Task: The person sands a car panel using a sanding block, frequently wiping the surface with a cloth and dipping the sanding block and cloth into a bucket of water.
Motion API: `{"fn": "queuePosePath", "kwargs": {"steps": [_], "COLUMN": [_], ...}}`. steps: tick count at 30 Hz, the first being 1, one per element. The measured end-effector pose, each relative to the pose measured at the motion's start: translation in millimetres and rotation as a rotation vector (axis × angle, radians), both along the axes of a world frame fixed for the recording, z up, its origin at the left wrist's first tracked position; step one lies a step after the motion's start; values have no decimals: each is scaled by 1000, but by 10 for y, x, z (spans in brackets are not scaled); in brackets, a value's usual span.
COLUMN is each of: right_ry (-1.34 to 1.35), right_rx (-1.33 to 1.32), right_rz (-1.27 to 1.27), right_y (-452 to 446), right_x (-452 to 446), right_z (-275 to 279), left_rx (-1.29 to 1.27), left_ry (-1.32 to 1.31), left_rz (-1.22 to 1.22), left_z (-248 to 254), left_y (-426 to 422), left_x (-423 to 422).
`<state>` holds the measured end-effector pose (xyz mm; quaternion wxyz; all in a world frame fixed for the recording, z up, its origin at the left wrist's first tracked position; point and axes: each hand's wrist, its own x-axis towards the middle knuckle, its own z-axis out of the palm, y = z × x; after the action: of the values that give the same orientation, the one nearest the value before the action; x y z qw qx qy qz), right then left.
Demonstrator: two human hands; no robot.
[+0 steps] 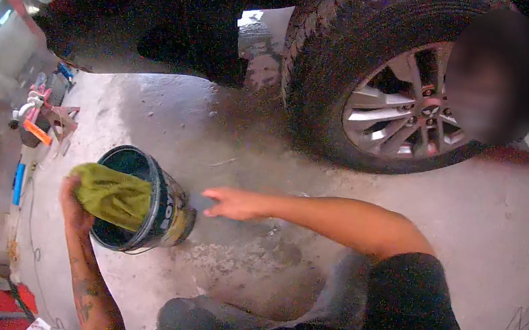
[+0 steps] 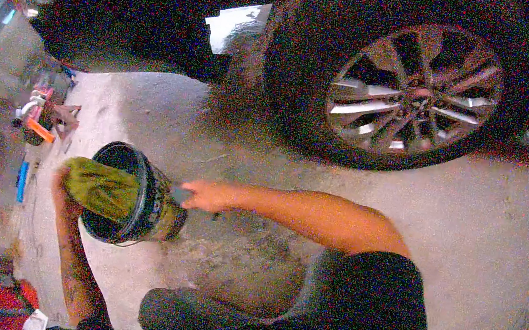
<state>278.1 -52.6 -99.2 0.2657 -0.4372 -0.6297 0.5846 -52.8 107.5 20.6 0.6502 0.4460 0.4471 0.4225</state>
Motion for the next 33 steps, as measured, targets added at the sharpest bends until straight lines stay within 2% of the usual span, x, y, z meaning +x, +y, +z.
{"fn": "queuePosePath", "kwargs": {"steps": [1,2,3,5,6,8,10,11,12,13,14,16,18,20,21,23,24,26,28,30,31,33], "right_ry": [165,394,621,951,981,1028,1175,1183,562,-63,-69,-296,-617,-585,-511,-388,-340,-42,199,637,646,419], "right_rx": [-86,-206,-327,-454,-499,-560,-404,-411,-175,60,723,593,524,547,470,365,343,302,108,-260,-254,-285], "right_rz": [50,-5,-57,-198,-222,-236,-318,-312,-258,-188,-245,63,301,292,248,224,243,189,48,-158,-147,-236], "right_y": [127,243,354,566,652,780,910,1083,1315,1257,1301,1765,1961,1829,1634,1171,973,832,698,518,483,420], "right_x": [-238,-569,-927,-1531,-1686,-1946,-2202,-2408,-2639,-2496,-2233,-2369,-2131,-1725,-1414,-848,-594,-301,-130,-20,25,66], "right_z": [88,28,-51,-35,125,414,571,451,177,318,436,59,184,299,507,785,821,391,-76,-342,-347,-320], "left_rx": [39,76,205,228,241,252,153,173,193,77,-39,-186,-98,76,79,167,179,199,266,435,498,614], "left_ry": [-94,-189,-224,-222,-240,-177,-68,12,88,34,-20,28,265,502,501,152,149,-22,-79,-156,-165,-157], "left_rz": [-12,-26,-57,-48,-35,-71,91,102,111,99,86,93,183,17,19,115,120,118,100,38,17,-7], "left_z": [362,617,705,939,1015,897,419,101,-104,-140,-173,-533,-405,-667,-590,-265,-164,21,237,546,710,1057], "left_y": [-59,-129,-61,-224,-331,-430,-404,-346,-311,-417,-531,-496,-617,-239,-312,-568,-594,-616,-579,-541,-470,-356], "left_x": [77,132,13,55,92,18,-206,-258,-234,-88,46,18,376,24,164,677,775,904,1062,1302,1397,1671]}}
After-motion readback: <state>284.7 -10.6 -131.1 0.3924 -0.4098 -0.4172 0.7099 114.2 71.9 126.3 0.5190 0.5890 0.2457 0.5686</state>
